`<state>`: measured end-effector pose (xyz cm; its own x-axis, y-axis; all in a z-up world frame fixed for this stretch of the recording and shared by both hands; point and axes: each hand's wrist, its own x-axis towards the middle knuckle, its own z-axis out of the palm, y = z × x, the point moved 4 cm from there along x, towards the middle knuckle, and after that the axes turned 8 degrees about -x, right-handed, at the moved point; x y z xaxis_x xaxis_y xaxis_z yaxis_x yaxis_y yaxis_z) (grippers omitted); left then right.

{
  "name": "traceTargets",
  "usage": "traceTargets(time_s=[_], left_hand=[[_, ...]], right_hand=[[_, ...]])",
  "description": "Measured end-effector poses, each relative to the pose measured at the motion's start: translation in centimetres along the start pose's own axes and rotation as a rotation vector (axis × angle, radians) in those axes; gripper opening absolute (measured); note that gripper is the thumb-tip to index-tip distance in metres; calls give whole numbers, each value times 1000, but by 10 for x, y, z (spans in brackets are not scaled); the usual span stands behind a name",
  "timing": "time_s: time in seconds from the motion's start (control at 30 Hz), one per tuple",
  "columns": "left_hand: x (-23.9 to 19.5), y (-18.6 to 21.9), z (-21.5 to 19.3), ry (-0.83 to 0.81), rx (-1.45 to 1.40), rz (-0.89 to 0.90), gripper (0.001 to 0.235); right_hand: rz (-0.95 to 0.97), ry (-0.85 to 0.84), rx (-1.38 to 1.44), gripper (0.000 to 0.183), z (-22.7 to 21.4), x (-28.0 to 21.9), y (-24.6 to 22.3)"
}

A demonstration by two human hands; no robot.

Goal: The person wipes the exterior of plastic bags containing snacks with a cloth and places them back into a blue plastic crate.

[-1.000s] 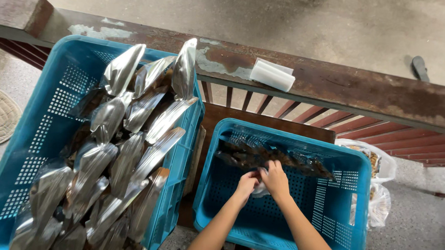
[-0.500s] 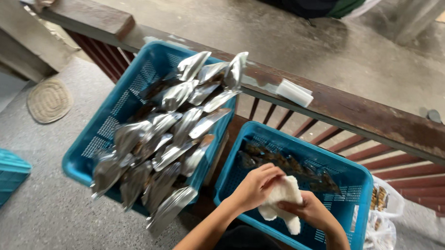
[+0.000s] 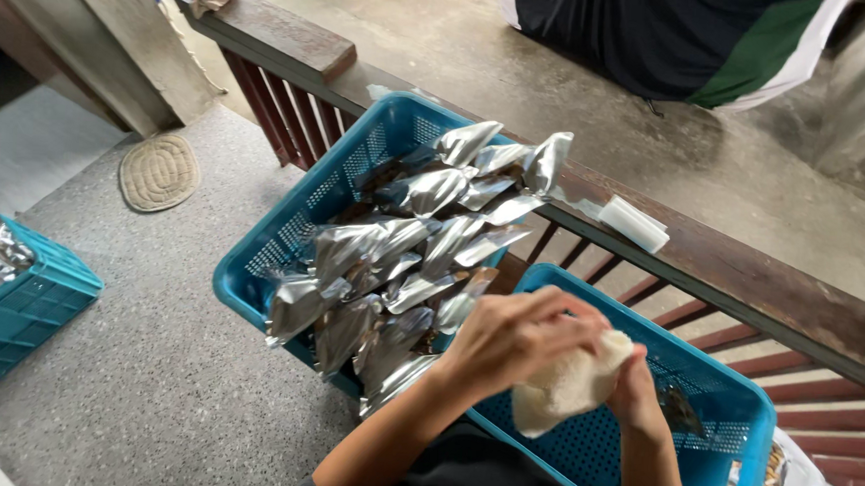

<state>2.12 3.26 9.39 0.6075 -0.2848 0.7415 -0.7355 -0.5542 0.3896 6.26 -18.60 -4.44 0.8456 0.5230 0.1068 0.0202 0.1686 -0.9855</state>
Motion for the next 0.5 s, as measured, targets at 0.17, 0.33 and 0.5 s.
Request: traceTargets(time_s=[0.17,0.33,0.5], left_hand=[[-8,16,-25,-56,-2,113,26],[-23,-28,-70,-66,3,40,28],[-48,-103,-83,11,36,-313,13]], right_hand=[[-125,-274,400,70,31,39,-32],[-9,-438,-187,50,66,62,-79],[-75,-468,-451,21,48,68,-52]])
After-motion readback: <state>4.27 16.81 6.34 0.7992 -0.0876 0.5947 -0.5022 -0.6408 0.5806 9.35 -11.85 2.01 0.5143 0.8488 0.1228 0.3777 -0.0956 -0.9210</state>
